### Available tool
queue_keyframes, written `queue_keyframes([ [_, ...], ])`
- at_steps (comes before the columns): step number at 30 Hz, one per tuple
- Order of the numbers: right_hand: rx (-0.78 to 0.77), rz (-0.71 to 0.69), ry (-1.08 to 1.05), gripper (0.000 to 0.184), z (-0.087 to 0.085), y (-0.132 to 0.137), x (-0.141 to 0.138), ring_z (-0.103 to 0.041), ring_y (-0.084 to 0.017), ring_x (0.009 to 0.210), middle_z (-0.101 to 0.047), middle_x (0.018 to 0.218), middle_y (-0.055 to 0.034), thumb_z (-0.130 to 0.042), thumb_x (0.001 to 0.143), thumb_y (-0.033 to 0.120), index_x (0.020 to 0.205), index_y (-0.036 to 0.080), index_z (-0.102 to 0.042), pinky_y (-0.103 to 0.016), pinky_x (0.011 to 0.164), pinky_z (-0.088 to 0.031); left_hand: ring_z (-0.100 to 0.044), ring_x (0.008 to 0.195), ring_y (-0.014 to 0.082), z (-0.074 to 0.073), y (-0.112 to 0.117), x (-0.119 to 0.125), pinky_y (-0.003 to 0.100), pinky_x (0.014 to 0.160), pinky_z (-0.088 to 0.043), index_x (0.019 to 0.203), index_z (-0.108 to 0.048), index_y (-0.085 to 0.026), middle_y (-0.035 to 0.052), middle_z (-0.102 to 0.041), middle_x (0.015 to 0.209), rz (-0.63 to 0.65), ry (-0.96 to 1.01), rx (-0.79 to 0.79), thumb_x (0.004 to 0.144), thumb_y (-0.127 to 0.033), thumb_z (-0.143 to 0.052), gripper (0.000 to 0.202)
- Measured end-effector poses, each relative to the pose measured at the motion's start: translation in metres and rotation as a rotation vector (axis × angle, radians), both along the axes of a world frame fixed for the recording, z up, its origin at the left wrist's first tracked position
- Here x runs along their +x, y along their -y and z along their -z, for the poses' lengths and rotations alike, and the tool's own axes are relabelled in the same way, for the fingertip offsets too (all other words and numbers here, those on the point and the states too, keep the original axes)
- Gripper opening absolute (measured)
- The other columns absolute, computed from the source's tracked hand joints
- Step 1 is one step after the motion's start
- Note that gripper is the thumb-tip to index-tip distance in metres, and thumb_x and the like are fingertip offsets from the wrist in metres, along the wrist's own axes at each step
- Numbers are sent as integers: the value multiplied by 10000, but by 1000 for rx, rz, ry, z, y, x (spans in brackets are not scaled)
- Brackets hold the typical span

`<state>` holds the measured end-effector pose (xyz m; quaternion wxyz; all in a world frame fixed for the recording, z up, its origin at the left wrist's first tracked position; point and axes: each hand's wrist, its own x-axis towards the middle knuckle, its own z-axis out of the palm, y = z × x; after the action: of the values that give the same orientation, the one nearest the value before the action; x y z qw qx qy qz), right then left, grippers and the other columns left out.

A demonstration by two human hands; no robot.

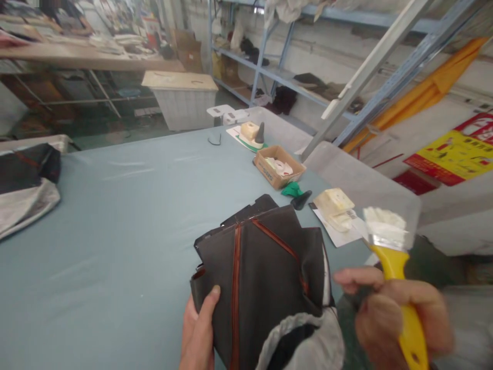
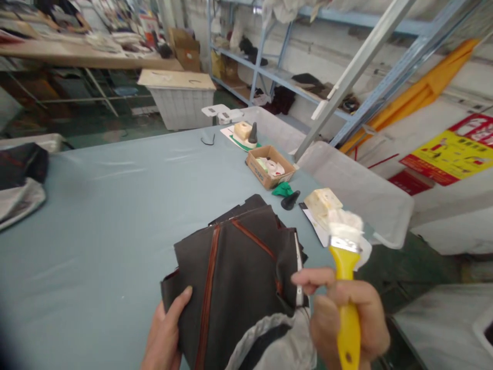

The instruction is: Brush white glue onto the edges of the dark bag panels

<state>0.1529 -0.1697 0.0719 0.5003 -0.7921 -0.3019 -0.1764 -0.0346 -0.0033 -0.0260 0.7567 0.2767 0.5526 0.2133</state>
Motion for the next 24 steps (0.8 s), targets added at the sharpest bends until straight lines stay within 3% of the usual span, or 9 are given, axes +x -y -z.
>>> queue_keyframes([
  [3, 156, -416, -161, 322, -3, -34, -29, -639, -187, 515, -694, 643, -14, -608, 1008, 525, 821, 267, -562, -274, 446, -488, -701, 1224, 358, -7, -10, -1, 470, 1091, -543, 1300, -697, -178, 131, -783, 1234, 50, 96, -22, 682, -518, -892, 732],
  [5, 227, -493, -333, 343, 7, -60, -37, -566, -141, 472, -633, 604, 25, -524, 1047, 558, 879, 266, -593, -224, 418, -431, -698, 1215, 367, -12, -18, -2, 473, 1095, -537, 1300, -701, -161, 143, -779, 1239, 102, 130, -6, 655, -558, -902, 784],
  [9, 154, -538, -485, 435, 33, -89, -33, -505, -125, 512, -594, 649, 25, -474, 1040, 621, 901, 236, -622, -240, 481, -433, -719, 1148, 374, -18, -27, 2, 472, 1054, -554, 1249, -719, -134, 161, -785, 1198, 157, 150, 27, 661, -577, -895, 757],
  [13, 135, -562, -527, 375, 49, -89, -19, -515, -136, 576, -575, 681, 16, -513, 1027, 545, 875, 221, -624, -255, 528, -438, -749, 1060, 349, -19, -25, 8, 450, 971, -596, 1226, -704, -158, 137, -799, 1119, 77, 154, 6, 667, -513, -902, 691],
  [19, 230, -493, -782, 260, 63, -86, -3, -490, -126, 499, -609, 618, 26, -538, 1001, 447, 907, 215, -607, -230, 468, -414, -763, 940, 290, -17, -27, 12, 367, 863, -616, 1216, -711, -178, 109, -799, 1057, 64, 221, 3, 647, -473, -920, 674],
  [24, 307, -478, -836, 190, 63, -91, 2, -499, -110, 483, -653, 625, 34, -593, 977, 411, 966, 222, -590, -204, 467, -429, -752, 824, 233, -11, -29, 12, 304, 746, -603, 1105, -698, -181, 85, -795, 988, 100, 239, 25, 663, -487, -925, 584],
])
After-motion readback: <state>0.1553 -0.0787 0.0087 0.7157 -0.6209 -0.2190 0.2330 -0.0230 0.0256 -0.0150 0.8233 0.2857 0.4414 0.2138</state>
